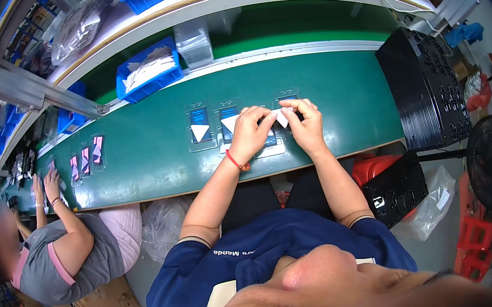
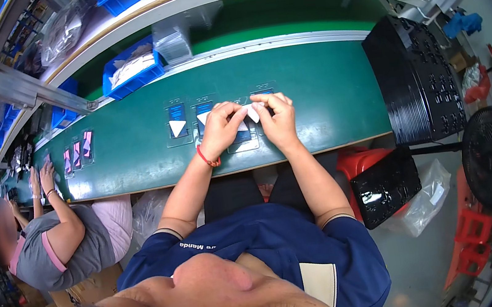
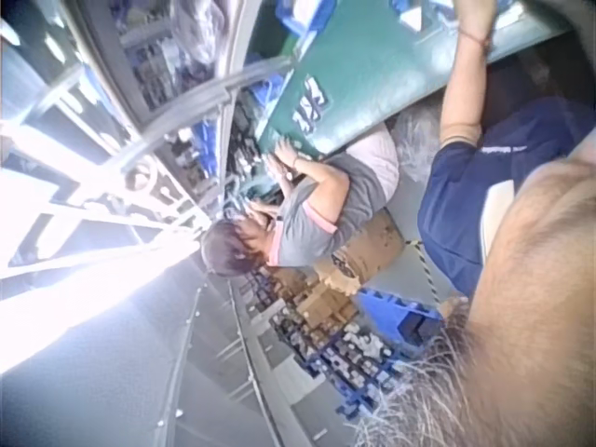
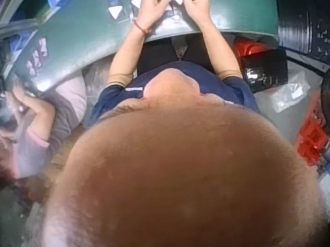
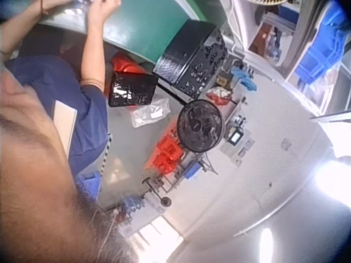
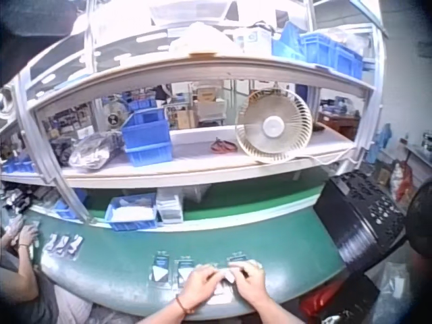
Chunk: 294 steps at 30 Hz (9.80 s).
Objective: Assembling electronic components into plastic trays and adding protective inserts.
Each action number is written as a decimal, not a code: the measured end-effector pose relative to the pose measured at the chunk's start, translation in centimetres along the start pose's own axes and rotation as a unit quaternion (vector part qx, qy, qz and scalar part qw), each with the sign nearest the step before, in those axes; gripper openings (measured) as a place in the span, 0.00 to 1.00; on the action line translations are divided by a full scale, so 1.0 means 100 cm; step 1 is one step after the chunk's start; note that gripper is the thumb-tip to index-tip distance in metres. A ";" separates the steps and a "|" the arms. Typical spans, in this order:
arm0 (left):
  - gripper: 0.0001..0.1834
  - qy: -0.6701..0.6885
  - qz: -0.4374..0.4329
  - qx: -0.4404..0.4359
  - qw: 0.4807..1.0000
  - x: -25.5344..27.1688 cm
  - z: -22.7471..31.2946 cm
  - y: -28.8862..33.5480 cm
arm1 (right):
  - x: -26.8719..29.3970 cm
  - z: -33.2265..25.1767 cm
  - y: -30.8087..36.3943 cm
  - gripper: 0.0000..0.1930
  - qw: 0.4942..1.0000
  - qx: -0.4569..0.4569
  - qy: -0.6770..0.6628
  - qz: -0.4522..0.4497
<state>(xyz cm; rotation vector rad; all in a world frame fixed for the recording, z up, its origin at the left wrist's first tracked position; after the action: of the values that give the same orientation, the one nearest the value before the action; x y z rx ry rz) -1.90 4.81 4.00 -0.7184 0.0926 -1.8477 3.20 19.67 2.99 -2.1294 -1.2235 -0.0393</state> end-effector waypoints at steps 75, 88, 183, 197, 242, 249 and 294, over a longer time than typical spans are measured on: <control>0.22 -0.224 -0.392 -0.017 0.892 -0.140 -0.062 0.205 | 0.334 -0.035 0.114 0.18 0.691 -0.222 0.604 0.329; 0.23 -0.289 -0.409 -0.025 0.865 -0.238 0.026 0.188 | 0.294 0.216 0.233 0.20 0.582 -0.563 0.542 0.224; 0.09 0.471 0.034 0.252 0.845 -0.036 -0.051 -0.003 | 0.001 -0.002 0.011 0.27 0.996 -0.068 0.046 -0.033; 0.09 0.491 -0.025 0.240 0.837 -0.033 -0.053 0.011 | 0.091 0.044 0.005 0.20 0.980 -0.126 0.145 0.057; 0.06 0.479 0.066 0.301 0.822 0.038 -0.053 0.017 | 0.039 0.015 -0.010 0.33 0.969 -0.087 0.225 -0.054; 0.08 0.187 0.098 0.294 0.932 0.061 -0.094 0.037 | 0.030 0.039 -0.134 0.35 0.938 0.026 0.343 0.035; 0.22 -0.205 0.049 -0.012 0.977 0.030 -0.022 0.047 | 0.145 0.072 0.007 0.24 0.932 -0.066 0.331 0.133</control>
<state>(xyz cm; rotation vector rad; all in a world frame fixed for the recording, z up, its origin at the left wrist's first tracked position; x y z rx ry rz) 0.27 -0.26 1.67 -1.0784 -0.1169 -1.5742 9.71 34.46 1.97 -2.1091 -0.5441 -0.6796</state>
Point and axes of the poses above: each hand's wrist, its own y-axis away from the middle knuckle, its own x-axis out of the back of the hand, z = x × y, the point moved 5 cm from there along -y, towards the middle knuckle, and after that the axes turned 3 degrees about z, right-handed, at the moved point
